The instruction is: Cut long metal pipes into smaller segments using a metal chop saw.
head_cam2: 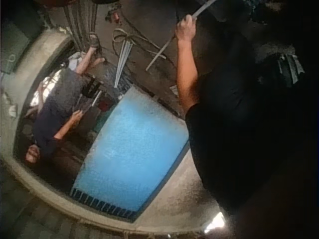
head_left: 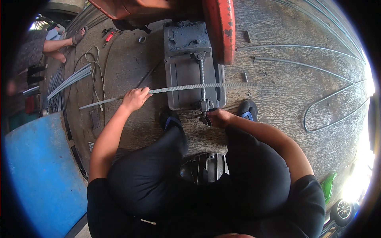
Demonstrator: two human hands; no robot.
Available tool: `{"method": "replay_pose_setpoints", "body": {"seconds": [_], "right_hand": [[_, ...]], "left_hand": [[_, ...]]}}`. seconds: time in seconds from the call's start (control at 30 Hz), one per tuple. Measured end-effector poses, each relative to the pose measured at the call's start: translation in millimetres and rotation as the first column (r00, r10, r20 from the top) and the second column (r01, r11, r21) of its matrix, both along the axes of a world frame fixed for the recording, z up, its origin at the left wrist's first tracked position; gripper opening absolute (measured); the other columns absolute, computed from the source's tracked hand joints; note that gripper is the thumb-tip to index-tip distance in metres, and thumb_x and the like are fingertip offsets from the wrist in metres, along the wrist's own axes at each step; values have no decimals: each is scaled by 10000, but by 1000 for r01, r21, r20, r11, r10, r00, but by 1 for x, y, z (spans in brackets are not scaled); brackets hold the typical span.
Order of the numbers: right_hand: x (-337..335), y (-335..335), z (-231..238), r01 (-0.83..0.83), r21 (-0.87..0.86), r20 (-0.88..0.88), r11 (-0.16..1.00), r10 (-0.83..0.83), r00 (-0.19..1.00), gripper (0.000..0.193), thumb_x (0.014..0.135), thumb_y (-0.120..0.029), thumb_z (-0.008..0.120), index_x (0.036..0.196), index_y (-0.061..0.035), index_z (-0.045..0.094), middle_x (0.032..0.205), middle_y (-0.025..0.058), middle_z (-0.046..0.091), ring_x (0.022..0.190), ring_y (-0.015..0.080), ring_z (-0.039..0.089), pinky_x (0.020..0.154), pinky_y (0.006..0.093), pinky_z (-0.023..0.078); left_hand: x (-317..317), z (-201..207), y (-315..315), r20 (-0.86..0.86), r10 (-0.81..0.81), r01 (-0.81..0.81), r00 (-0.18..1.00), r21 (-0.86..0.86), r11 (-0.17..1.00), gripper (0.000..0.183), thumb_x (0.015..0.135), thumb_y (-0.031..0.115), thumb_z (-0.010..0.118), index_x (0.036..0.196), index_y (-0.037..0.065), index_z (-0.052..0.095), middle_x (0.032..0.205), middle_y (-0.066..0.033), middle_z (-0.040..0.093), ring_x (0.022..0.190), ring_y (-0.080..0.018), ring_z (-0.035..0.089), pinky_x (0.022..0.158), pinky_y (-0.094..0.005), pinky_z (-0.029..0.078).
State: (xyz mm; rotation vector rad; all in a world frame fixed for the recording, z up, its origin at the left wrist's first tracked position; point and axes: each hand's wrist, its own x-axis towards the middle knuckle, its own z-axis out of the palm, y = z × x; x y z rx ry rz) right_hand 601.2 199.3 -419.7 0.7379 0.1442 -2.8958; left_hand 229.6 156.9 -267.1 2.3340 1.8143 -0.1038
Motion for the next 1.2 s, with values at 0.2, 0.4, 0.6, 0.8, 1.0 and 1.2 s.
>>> {"method": "replay_pose_setpoints", "body": {"seconds": [0.2, 0.4, 0.6, 0.8, 1.0, 1.2], "right_hand": [[-2, -1, -8, 107, -171, 81, 979, -94, 992, 227, 854, -96, 447, 1053, -18, 523, 971, 120, 575, 959, 257, 557, 882, 394, 426], [-6, 2, 2, 154, -295, 68, 943, -141, 988, 234, 814, -106, 474, 1021, -17, 537, 945, 128, 568, 927, 275, 554, 867, 405, 449], [3, 2, -6, -2, 18, 208, 1000, -2, 978, 201, 826, -158, 514, 948, -14, 582, 915, 112, 597, 853, 243, 586, 787, 394, 480], [37, 27, 60, -227, 401, 246, 888, 134, 960, 279, 849, -127, 541, 1049, 64, 574, 941, 160, 639, 838, 243, 643, 733, 345, 537], [62, 53, 109, -234, 503, 135, 832, 192, 972, 367, 852, -167, 562, 1110, 94, 564, 989, 178, 655, 897, 229, 652, 743, 310, 534], [22, 19, 30, -588, 724, 482, 361, 345, 805, 514, 823, -276, 618, 1209, 50, 518, 988, 135, 641, 879, 192, 619, 759, 321, 497]], "left_hand": [[-3, -2, -2, -27, 0, -1, 1000, -40, 999, 230, 841, 237, 599, 825, 67, 445, 706, -142, 579, 681, -374, 589, 558, -476, 458], [-2, -3, -4, -25, -13, 12, 1000, -41, 999, 231, 835, 244, 602, 819, 72, 448, 707, -135, 580, 689, -372, 592, 570, -477, 460], [-2, -3, -3, -23, -12, 10, 1000, -55, 998, 223, 835, 241, 599, 821, 76, 449, 706, -131, 578, 688, -368, 593, 567, -478, 460], [-3, -5, -4, -13, -8, 7, 1000, -62, 998, 244, 867, 303, 564, 839, 89, 449, 712, -132, 595, 699, -366, 605, 582, -479, 473], [-5, -7, -7, -10, 5, -6, 1000, -56, 998, 241, 864, 294, 570, 845, 87, 449, 724, -134, 599, 712, -365, 604, 593, -479, 474], [-4, -6, -6, 3, 19, -19, 1000, -60, 998, 228, 850, 234, 590, 833, 61, 442, 729, -143, 583, 711, -377, 587, 593, -479, 460]]}}
